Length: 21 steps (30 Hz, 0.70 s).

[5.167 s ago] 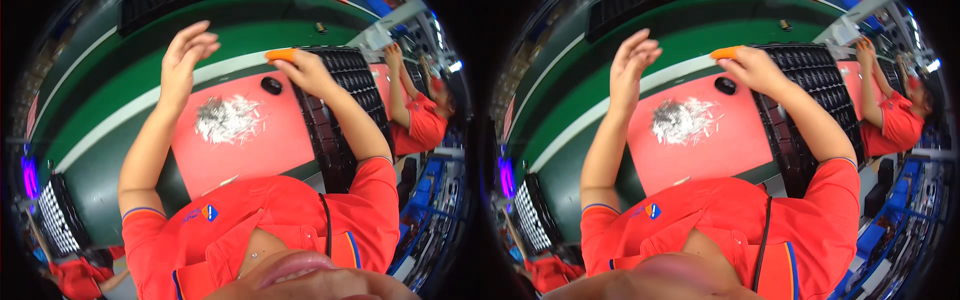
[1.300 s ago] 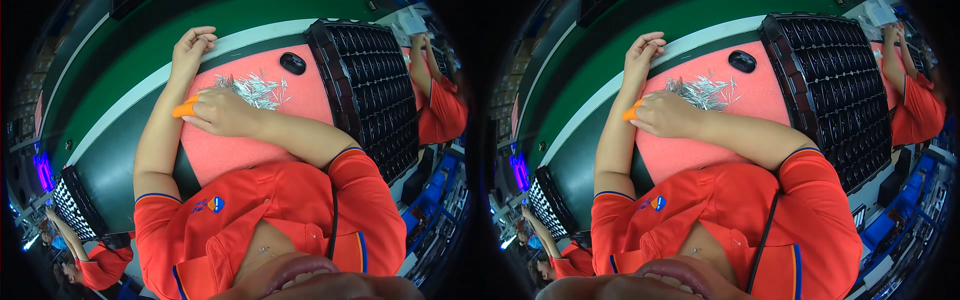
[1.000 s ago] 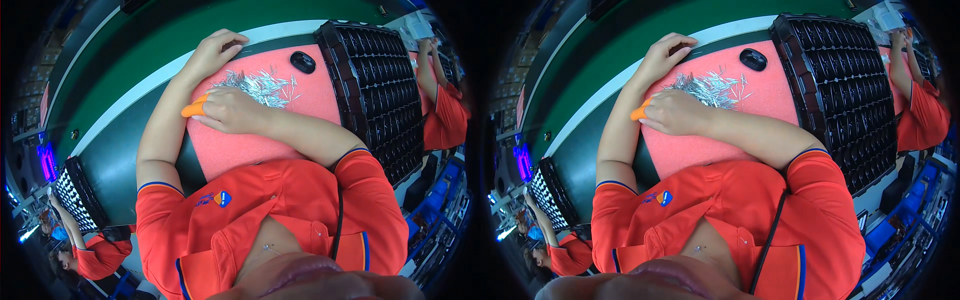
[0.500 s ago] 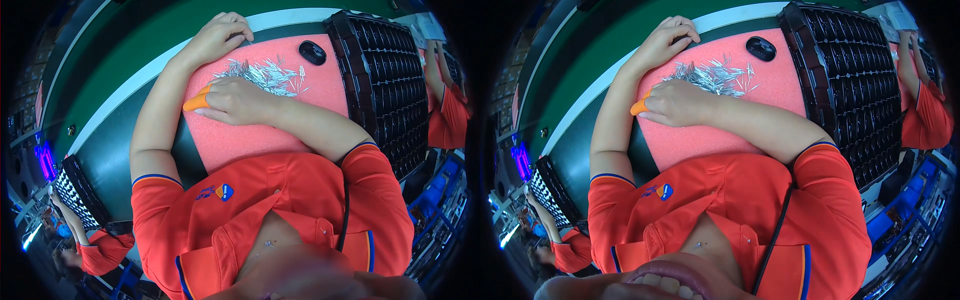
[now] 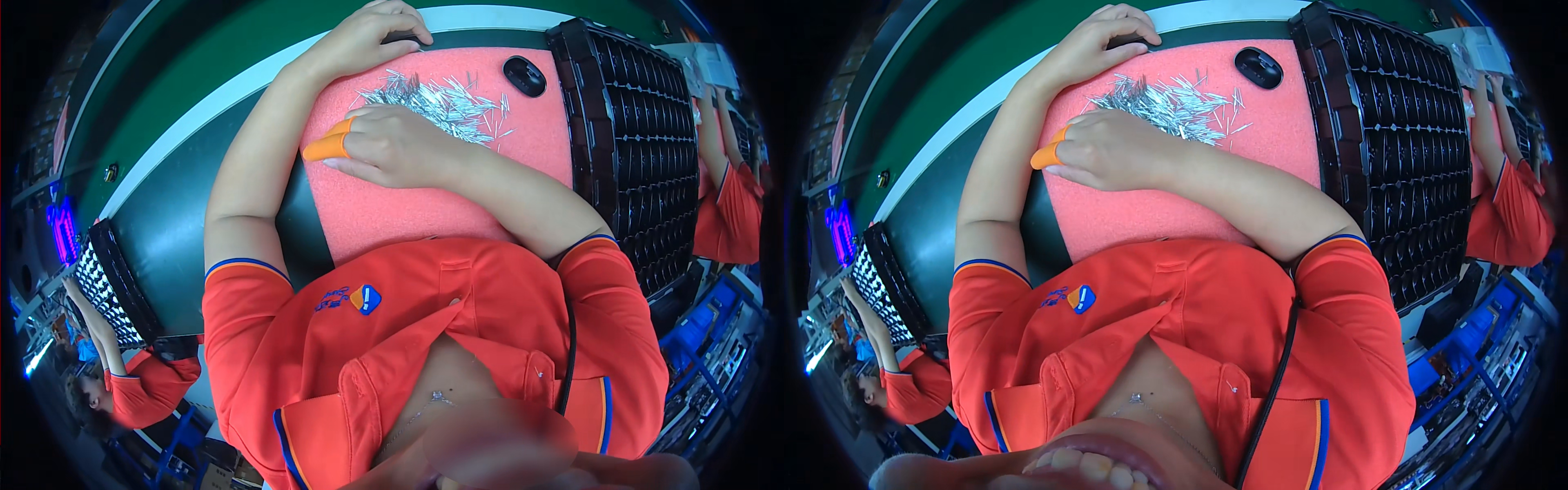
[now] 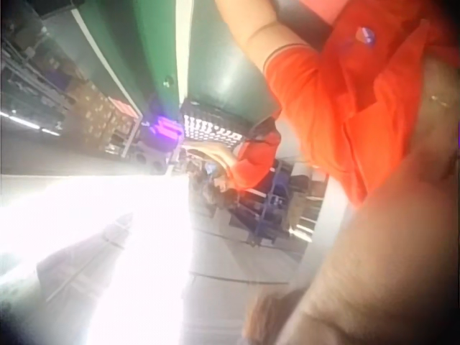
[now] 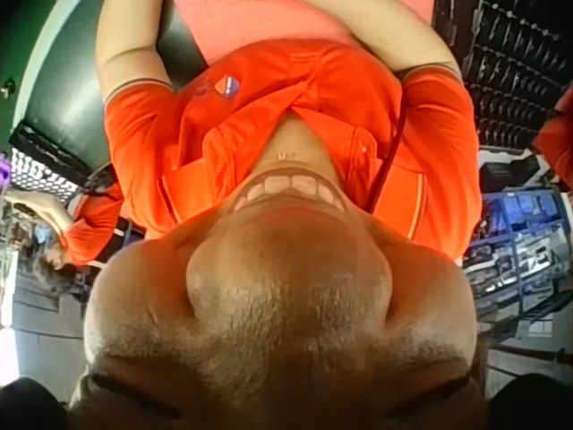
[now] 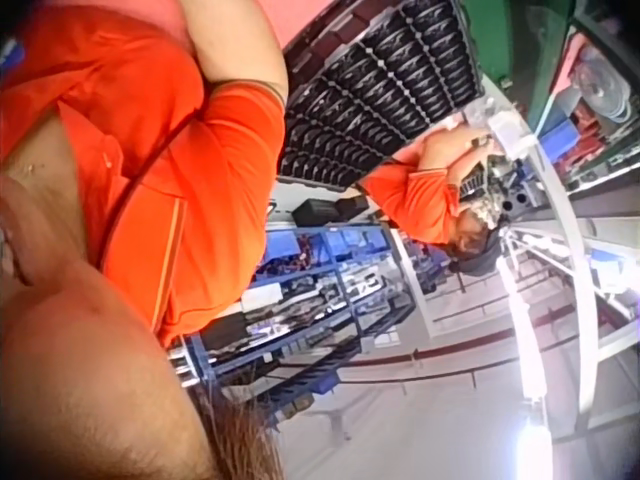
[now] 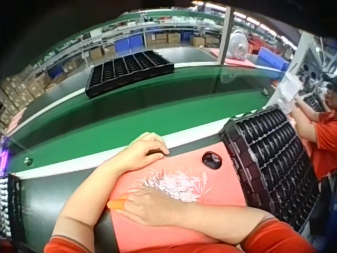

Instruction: Assembling and inspecting small electronic components at a production line workstation.

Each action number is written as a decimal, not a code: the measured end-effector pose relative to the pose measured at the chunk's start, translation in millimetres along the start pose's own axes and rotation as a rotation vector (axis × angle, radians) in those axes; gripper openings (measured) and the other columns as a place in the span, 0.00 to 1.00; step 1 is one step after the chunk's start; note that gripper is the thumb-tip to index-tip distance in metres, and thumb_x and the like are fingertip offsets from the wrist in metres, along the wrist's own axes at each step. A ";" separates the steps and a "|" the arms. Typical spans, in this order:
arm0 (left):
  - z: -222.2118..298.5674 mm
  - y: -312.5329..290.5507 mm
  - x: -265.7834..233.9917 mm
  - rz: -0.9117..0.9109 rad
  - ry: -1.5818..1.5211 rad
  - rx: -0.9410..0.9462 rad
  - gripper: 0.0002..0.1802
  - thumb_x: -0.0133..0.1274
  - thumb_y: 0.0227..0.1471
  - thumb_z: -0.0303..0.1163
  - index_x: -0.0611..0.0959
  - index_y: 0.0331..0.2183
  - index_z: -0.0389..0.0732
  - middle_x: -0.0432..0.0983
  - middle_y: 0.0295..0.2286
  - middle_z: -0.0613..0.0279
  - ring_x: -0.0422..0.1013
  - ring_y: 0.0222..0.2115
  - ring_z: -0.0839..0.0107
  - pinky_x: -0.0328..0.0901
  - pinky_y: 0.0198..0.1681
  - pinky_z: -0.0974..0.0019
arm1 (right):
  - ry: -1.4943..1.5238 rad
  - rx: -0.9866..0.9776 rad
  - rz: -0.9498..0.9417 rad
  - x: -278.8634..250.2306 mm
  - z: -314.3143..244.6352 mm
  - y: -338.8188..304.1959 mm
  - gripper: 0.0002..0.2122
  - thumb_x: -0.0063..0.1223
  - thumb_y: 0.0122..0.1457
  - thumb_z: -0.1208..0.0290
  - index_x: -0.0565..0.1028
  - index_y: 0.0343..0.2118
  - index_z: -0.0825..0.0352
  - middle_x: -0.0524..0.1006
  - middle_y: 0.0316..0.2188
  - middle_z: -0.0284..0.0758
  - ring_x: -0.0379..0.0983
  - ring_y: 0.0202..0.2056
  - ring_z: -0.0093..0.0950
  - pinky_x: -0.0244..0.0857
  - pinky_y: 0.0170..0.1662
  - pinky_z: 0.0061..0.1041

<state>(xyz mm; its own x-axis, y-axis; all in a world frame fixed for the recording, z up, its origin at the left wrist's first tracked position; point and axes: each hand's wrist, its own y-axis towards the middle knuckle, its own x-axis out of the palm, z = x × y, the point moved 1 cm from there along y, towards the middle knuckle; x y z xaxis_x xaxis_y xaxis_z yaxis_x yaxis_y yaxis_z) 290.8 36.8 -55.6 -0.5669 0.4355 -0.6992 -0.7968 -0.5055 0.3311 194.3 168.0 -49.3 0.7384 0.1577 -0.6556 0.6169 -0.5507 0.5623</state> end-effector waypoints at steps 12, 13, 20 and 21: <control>-7.3 -1.8 11.8 0.031 0.295 0.027 0.07 0.49 0.49 0.22 0.79 0.31 0.41 0.73 0.40 0.62 0.67 0.44 0.63 0.63 0.48 0.64 | -0.005 -0.014 -0.049 1.8 -0.6 -3.3 0.09 0.56 0.54 0.65 0.75 0.29 0.66 0.74 0.24 0.38 0.72 0.29 0.36 0.67 0.35 0.33; -7.0 -1.6 12.3 0.032 0.297 0.031 0.07 0.49 0.49 0.22 0.79 0.31 0.41 0.73 0.40 0.62 0.67 0.44 0.63 0.63 0.48 0.64 | -0.007 -0.048 -0.010 2.1 1.0 -2.9 0.09 0.58 0.52 0.66 0.74 0.26 0.68 0.72 0.21 0.38 0.72 0.27 0.36 0.67 0.32 0.33; -5.7 0.2 7.7 0.169 0.179 -0.025 0.04 0.54 0.50 0.27 0.78 0.31 0.39 0.73 0.37 0.60 0.69 0.39 0.63 0.65 0.43 0.65 | -0.058 -0.057 -0.004 -1.9 2.9 -2.5 0.09 0.58 0.53 0.66 0.75 0.26 0.68 0.73 0.22 0.38 0.71 0.26 0.35 0.66 0.31 0.33; -4.2 -1.3 6.0 0.190 0.143 -0.109 0.06 0.56 0.49 0.29 0.77 0.31 0.39 0.73 0.35 0.60 0.70 0.37 0.63 0.66 0.41 0.65 | -0.035 -0.027 -0.025 -0.7 3.0 -2.2 0.09 0.58 0.53 0.67 0.75 0.28 0.68 0.73 0.22 0.38 0.71 0.27 0.35 0.66 0.31 0.33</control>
<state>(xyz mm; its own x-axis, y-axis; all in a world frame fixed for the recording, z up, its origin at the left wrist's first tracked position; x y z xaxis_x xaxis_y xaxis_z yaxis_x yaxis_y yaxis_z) 289.3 36.9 -62.9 -0.6628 0.2190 -0.7160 -0.6469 -0.6489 0.4004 191.7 166.6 -51.5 0.7130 0.1419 -0.6867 0.6425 -0.5245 0.5587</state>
